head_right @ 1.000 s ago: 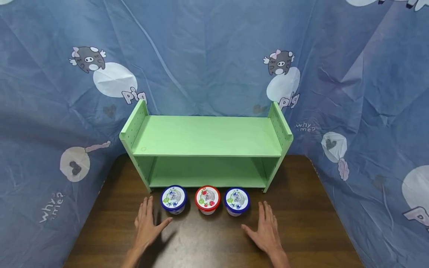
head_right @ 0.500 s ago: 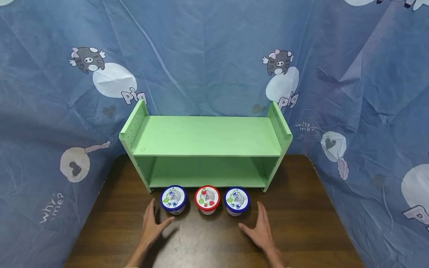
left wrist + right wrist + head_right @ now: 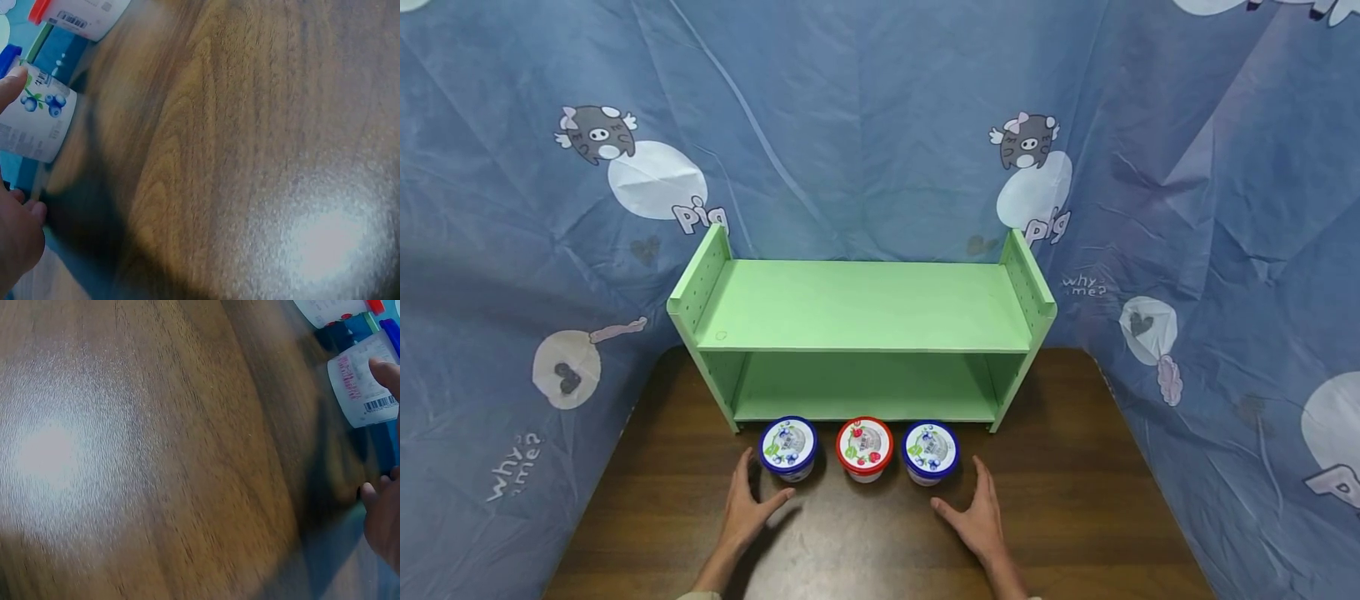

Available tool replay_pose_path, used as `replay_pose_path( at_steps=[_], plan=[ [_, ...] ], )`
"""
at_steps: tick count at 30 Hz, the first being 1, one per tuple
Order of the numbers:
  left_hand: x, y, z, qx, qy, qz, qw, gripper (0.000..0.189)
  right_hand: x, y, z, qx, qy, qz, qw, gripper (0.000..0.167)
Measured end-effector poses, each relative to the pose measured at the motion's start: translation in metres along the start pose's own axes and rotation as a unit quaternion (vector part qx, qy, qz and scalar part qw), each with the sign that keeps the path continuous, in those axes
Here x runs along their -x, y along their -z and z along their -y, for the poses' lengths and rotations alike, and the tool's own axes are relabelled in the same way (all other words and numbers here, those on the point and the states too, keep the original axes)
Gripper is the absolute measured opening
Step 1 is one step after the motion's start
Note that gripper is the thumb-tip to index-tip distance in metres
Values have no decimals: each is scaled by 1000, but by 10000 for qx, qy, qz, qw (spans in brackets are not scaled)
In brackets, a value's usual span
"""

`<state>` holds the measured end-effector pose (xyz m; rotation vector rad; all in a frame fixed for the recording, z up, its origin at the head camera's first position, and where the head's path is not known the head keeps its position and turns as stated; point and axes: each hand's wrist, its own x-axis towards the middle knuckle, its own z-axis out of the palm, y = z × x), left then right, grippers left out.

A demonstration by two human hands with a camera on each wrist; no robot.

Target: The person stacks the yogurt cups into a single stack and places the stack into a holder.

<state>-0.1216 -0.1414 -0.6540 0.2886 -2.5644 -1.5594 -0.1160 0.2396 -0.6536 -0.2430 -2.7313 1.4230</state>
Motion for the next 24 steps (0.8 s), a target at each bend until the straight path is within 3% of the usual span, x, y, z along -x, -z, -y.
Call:
replay_pose_path(
  at_steps=[6,17,24],
  plan=[
    [-2,-4,2,122,-109,-89,9998,107,-2,-8,-2,-508,19,-252,9984,106],
    [-9,-13,8,304,-391,-361,9981,103,-6,-20,0,-865,37,-430,9953,105],
    [-14,-18,6,509,-322,-247,9979,107,-10,-28,3,-947,105,-551,9939,104]
  ],
)
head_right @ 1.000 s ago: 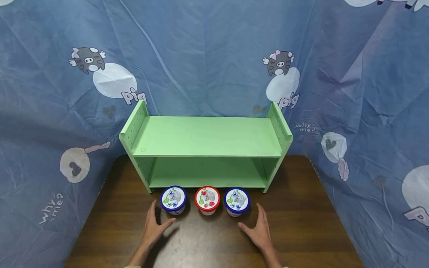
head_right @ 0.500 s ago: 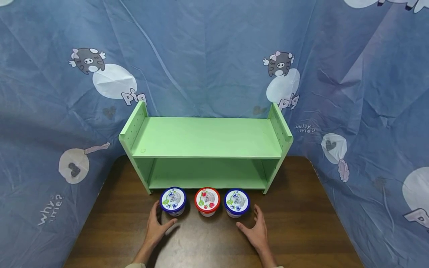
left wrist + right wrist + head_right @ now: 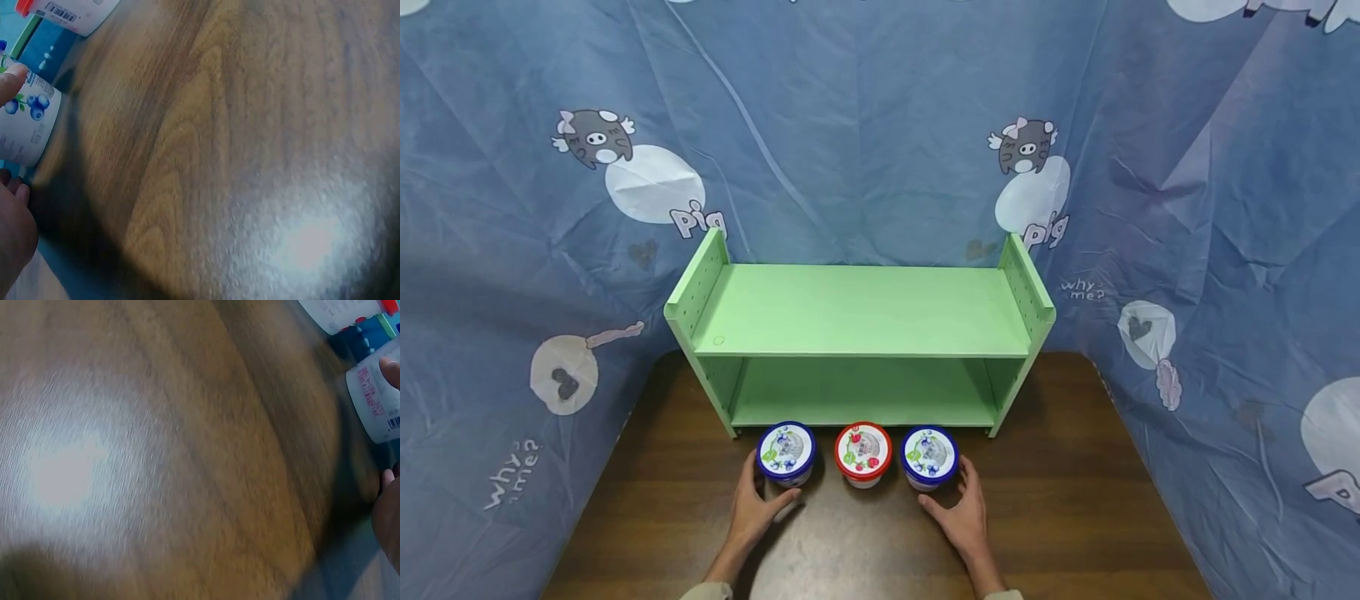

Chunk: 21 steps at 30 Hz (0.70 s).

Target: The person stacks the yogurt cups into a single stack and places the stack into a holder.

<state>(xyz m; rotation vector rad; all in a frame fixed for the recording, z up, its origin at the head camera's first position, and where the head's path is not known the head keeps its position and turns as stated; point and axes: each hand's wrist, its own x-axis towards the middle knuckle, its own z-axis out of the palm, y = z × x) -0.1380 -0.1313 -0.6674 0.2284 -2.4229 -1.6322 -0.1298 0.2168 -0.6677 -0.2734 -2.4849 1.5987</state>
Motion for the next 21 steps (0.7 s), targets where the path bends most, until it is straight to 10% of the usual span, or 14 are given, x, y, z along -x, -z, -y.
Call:
replay_pose_path(
  at_steps=[21],
  plan=[
    [-7,-19,-4,780,244,-436,9957,106,-8,-19,9,36,-223,-389,9990,102]
  ],
)
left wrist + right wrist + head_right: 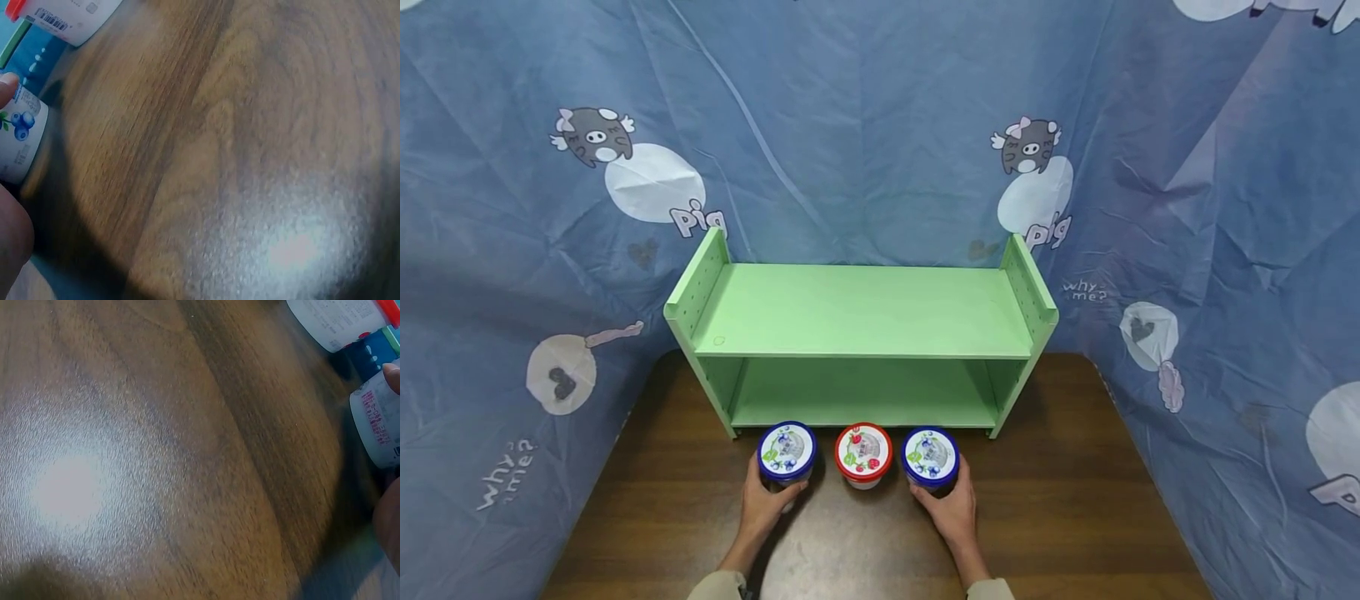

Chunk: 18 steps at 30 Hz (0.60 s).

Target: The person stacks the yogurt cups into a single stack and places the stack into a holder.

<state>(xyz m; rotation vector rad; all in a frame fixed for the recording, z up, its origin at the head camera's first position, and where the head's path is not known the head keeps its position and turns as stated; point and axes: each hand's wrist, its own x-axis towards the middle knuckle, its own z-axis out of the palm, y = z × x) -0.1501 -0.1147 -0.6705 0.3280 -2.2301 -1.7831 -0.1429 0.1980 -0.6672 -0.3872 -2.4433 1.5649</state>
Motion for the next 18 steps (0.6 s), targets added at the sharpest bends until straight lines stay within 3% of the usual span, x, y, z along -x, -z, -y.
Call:
replay_pose_path(
  at_steps=[8,18],
  plan=[
    [-2,-6,1,125,113,-167,9997,97,-1,-5,2,48,-47,-277,9996,97],
    [0,-6,3,-84,53,-301,9995,91,-1,-3,3,-1,14,-196,9998,95]
  ],
)
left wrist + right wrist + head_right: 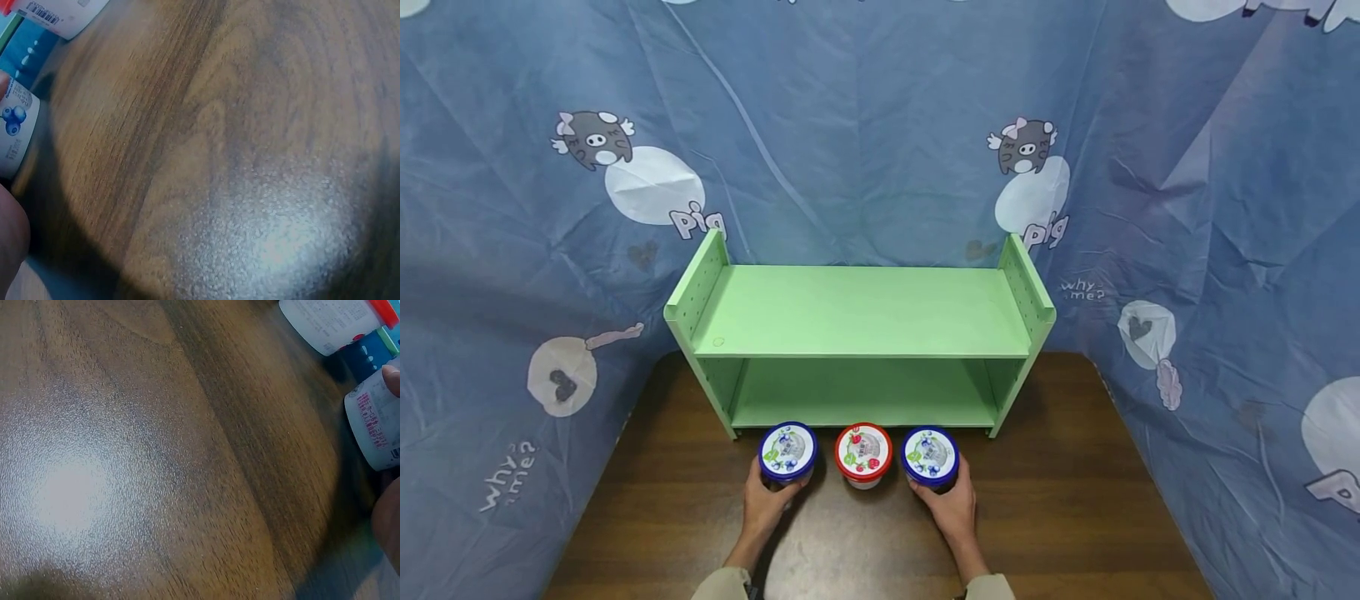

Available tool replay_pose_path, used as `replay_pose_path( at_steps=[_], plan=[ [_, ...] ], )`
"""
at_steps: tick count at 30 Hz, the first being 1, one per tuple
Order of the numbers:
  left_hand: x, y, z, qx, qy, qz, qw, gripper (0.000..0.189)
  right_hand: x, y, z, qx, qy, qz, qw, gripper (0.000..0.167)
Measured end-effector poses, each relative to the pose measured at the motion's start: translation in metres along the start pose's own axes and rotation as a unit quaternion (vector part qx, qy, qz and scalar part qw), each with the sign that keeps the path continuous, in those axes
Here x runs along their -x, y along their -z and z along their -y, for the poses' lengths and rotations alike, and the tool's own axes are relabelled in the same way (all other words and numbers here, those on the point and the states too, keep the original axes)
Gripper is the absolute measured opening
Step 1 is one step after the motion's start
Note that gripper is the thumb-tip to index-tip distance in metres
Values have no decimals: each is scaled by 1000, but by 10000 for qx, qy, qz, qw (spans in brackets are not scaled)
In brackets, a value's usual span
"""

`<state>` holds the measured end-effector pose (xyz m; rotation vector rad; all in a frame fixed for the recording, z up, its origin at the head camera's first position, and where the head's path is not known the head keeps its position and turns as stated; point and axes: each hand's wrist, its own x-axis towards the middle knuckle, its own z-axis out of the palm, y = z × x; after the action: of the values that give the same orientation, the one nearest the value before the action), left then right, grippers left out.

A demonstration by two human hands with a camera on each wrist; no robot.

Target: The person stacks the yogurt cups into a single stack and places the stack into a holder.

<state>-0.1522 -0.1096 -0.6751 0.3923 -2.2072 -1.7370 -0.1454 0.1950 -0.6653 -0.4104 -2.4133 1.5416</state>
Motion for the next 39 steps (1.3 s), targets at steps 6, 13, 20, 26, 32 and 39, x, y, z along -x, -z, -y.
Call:
replay_pose_path(
  at_steps=[6,13,20,26,32,39],
  plan=[
    [-1,0,1,77,126,66,9999,91,0,2,0,-6,0,-68,10000,93],
    [-1,1,-1,108,106,82,9999,90,0,8,4,-68,94,-89,9999,94],
    [-1,1,-1,160,243,176,9994,92,1,15,12,-126,116,-8,9999,92],
    [-2,2,0,171,289,227,9992,92,0,21,20,-256,115,106,9996,92],
    [-2,2,1,110,262,217,9994,92,-1,27,28,-130,137,165,9997,93],
    [-1,1,1,81,79,89,9999,90,-3,29,40,-150,220,258,9993,92]
  ],
)
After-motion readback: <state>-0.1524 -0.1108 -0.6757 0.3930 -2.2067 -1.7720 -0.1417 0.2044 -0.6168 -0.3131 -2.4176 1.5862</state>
